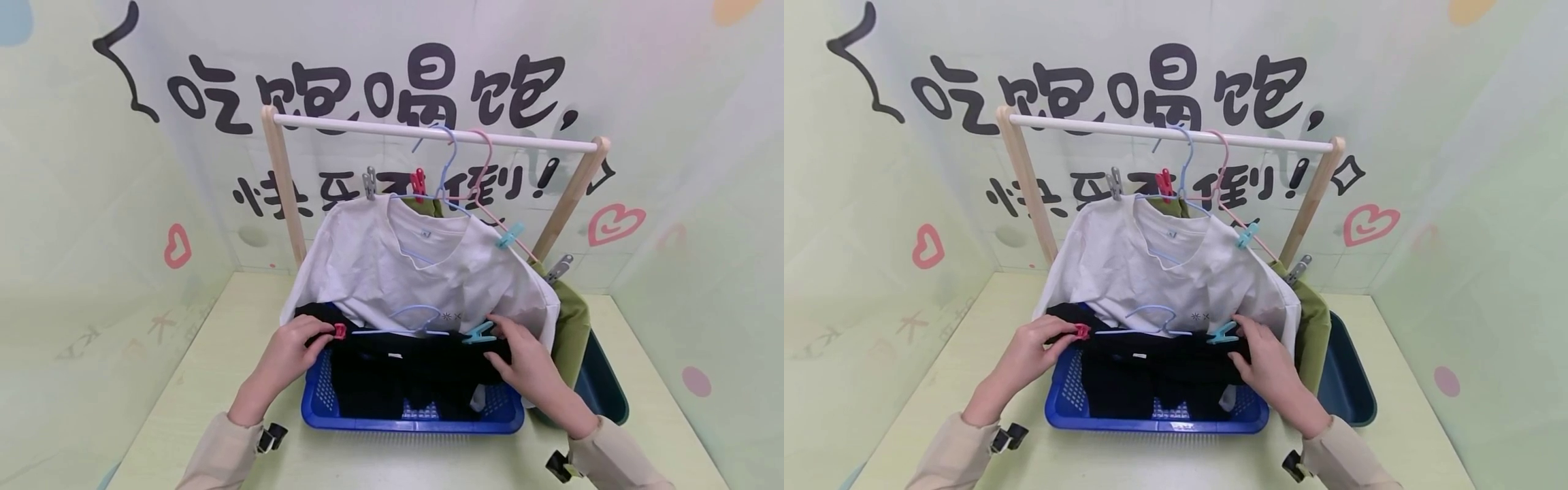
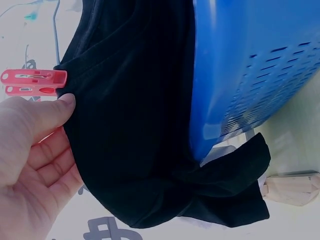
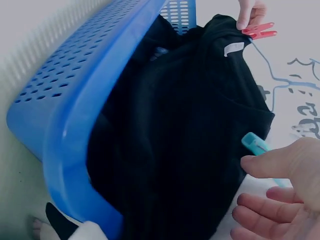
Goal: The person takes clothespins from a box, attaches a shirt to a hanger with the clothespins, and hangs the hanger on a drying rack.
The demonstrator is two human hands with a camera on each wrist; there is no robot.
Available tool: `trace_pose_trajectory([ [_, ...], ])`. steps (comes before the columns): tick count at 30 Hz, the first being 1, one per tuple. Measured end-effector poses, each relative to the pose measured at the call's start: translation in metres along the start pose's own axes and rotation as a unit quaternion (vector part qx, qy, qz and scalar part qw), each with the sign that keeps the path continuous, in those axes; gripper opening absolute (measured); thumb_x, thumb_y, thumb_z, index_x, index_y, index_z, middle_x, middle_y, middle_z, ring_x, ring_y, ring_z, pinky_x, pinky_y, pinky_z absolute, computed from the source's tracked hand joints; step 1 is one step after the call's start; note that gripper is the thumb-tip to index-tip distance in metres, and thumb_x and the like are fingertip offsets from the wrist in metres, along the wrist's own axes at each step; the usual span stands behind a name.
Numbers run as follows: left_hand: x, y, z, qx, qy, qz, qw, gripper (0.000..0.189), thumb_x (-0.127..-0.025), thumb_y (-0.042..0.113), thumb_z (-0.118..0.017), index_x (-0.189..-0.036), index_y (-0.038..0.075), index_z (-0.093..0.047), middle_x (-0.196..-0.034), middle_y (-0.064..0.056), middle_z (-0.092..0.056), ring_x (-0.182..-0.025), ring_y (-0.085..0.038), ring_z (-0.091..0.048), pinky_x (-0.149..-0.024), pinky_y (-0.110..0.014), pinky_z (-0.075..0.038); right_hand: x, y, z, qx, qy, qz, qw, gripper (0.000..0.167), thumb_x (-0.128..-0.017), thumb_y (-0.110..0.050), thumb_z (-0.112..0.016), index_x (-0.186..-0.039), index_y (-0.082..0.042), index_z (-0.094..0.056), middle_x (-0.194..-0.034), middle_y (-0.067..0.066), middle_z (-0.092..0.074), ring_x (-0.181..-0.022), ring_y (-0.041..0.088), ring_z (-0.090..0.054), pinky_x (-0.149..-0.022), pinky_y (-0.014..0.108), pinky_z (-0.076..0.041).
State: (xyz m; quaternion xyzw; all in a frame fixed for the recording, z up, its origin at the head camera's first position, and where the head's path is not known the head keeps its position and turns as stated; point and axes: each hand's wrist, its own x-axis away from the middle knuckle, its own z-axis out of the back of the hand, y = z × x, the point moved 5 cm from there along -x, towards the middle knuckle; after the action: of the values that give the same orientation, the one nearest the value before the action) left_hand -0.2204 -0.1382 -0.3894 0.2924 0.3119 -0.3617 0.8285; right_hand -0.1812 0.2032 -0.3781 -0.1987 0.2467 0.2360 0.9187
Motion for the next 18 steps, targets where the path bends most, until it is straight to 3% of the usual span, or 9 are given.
trace_pose_trajectory([
  [7,0.001,0.0,0.0,-0.001,-0.002,-0.001,1.0,0.02,-0.064,-0.008,-0.079,-0.08,0.001,-0.069,-0.077,-0.005,-0.066,-0.073,-0.019,-0.061,-0.064,-0.032,-0.052,0.0,0.007,-0.008,0.008,0.005,-0.004,1.0,0.029,-0.066,0.005,-0.08,-0.087,-0.005,-0.063,-0.086,0.006,-0.062,-0.083,0.025,-0.06,-0.07,0.04,-0.05],
  [12,-0.001,0.0,0.001,0.002,-0.003,-0.001,1.0,0.02,-0.065,-0.007,-0.078,-0.081,0.001,-0.069,-0.077,-0.005,-0.066,-0.074,-0.019,-0.061,-0.065,-0.031,-0.052,-0.001,0.009,-0.007,-0.001,0.012,0.007,0.9999,0.026,-0.066,0.008,-0.077,-0.082,-0.008,-0.064,-0.081,0.002,-0.061,-0.077,0.02,-0.06,-0.065,0.037,-0.05],
  [18,-0.008,0.0,0.009,0.008,0.023,-0.005,0.9997,0.021,-0.064,-0.009,-0.078,-0.08,0.001,-0.069,-0.078,-0.006,-0.067,-0.074,-0.019,-0.063,-0.066,-0.032,-0.051,-0.003,0.003,0.003,-0.011,0.045,0.045,0.9979,0.022,-0.067,0.006,-0.075,-0.082,-0.006,-0.063,-0.08,0.002,-0.062,-0.074,0.018,-0.059,-0.062,0.034,-0.05],
])
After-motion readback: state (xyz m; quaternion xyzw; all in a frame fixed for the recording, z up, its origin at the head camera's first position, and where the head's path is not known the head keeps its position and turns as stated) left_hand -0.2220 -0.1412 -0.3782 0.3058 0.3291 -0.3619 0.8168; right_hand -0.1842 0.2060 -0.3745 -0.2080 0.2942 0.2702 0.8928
